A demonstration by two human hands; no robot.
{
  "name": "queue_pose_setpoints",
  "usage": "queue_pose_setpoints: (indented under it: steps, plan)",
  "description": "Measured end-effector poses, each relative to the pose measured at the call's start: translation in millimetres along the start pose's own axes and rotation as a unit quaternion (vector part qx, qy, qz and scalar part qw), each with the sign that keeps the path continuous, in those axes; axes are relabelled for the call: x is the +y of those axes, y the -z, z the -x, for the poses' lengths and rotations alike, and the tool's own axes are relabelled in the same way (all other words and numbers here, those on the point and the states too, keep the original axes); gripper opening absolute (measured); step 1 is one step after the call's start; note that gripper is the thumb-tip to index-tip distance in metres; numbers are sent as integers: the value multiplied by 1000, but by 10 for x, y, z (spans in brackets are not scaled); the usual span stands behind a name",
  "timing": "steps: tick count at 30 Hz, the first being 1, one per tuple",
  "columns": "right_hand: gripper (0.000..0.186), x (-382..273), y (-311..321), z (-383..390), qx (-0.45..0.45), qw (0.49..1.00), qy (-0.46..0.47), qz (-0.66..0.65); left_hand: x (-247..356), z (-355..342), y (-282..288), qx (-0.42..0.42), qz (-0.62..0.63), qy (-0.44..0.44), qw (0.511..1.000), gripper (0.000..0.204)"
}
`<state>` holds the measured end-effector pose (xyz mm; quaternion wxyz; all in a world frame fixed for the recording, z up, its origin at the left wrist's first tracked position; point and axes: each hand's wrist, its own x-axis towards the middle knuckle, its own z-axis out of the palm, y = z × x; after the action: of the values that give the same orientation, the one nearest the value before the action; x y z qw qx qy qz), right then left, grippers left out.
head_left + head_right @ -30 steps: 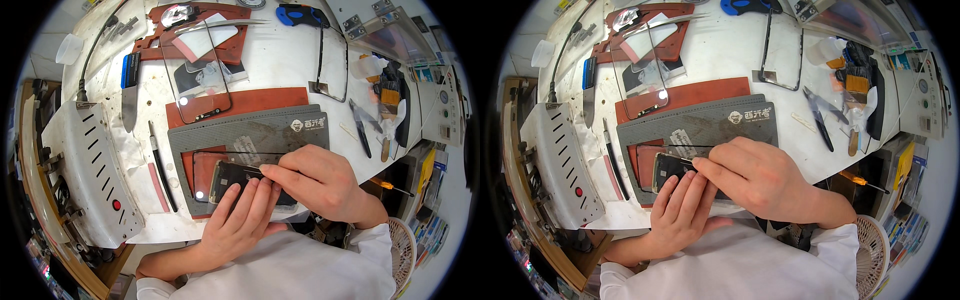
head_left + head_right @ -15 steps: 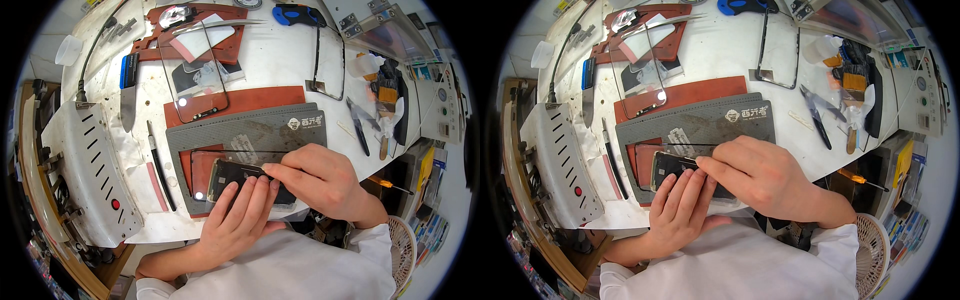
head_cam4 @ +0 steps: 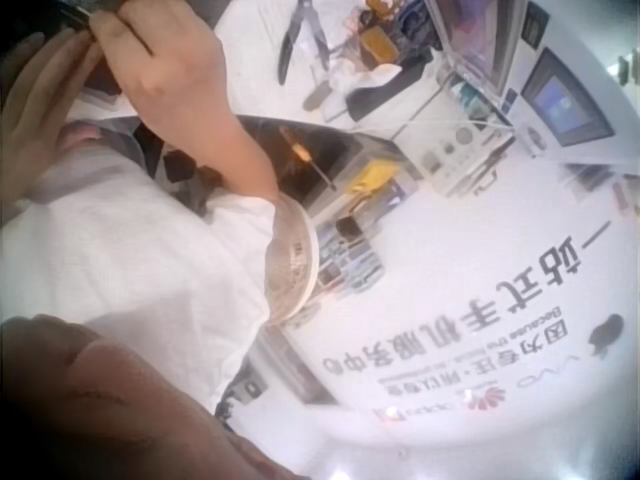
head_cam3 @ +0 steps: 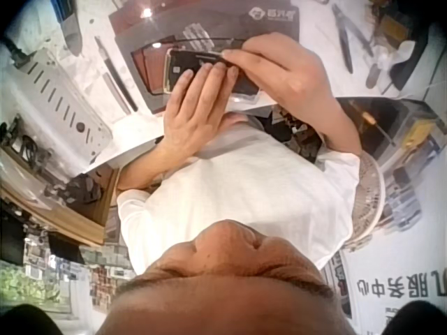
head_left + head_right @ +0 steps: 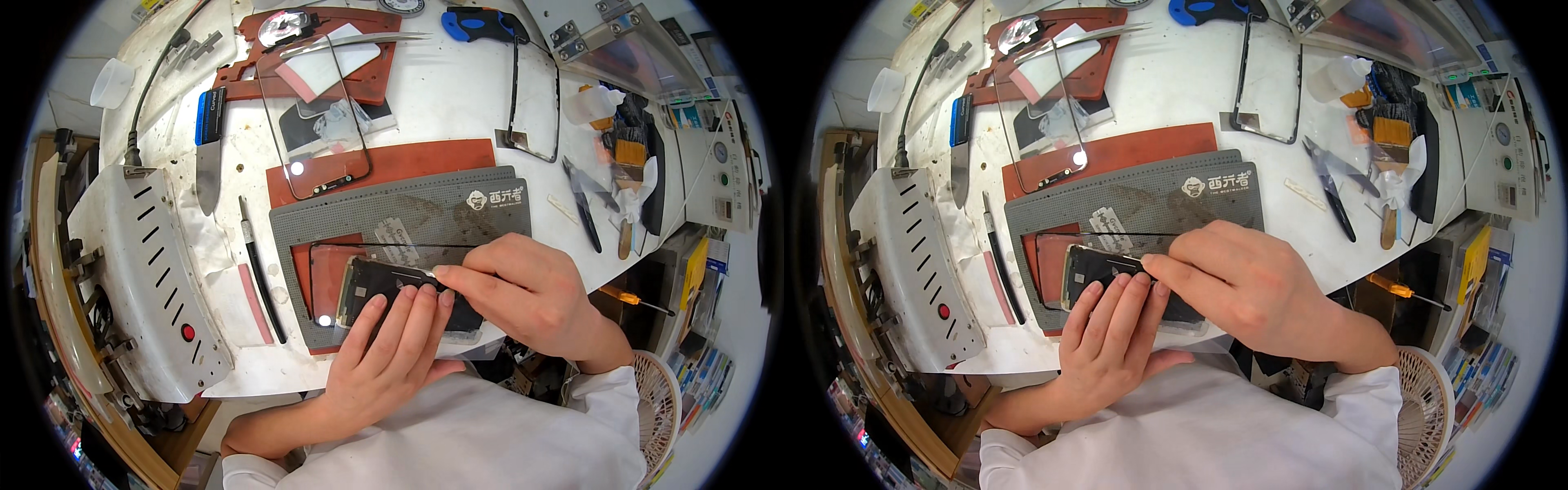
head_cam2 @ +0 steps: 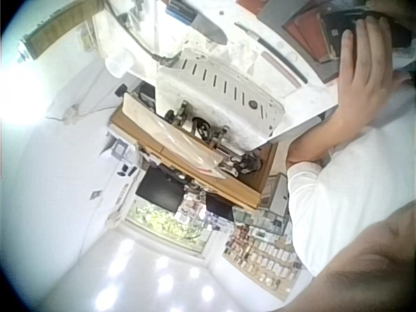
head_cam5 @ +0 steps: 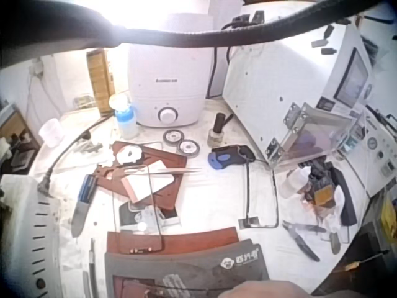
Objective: The person is repairing a smartphone screen assembly. They peel off a protective film from the screen, then use a metal spudger to carefully separate the screen layers and remove a small internal component. The person works on a cluttered workbench with various tools and electronic parts visible.
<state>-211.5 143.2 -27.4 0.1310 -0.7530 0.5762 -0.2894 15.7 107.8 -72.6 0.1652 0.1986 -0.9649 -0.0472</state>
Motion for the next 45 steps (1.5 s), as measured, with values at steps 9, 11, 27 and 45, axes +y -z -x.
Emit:
queue_pose_setpoints:
  steps: [9,11,27,45]
  plan:
    - [38,-4,21,16,0,1000,-6,-5,-4,-4,5,-3,4,-1,1000,65]
    - [38,4,16,30,2,1000,-6,-5,-3,-2,6,-5,3,-1,1000,65]
    - [39,0,44,70,3,1000,-12,-1,3,-12,16,-5,-4,1,1000,68]
    - [33,25,100,109,-26,1000,-3,4,-12,-25,9,4,-9,-11,1000,75]
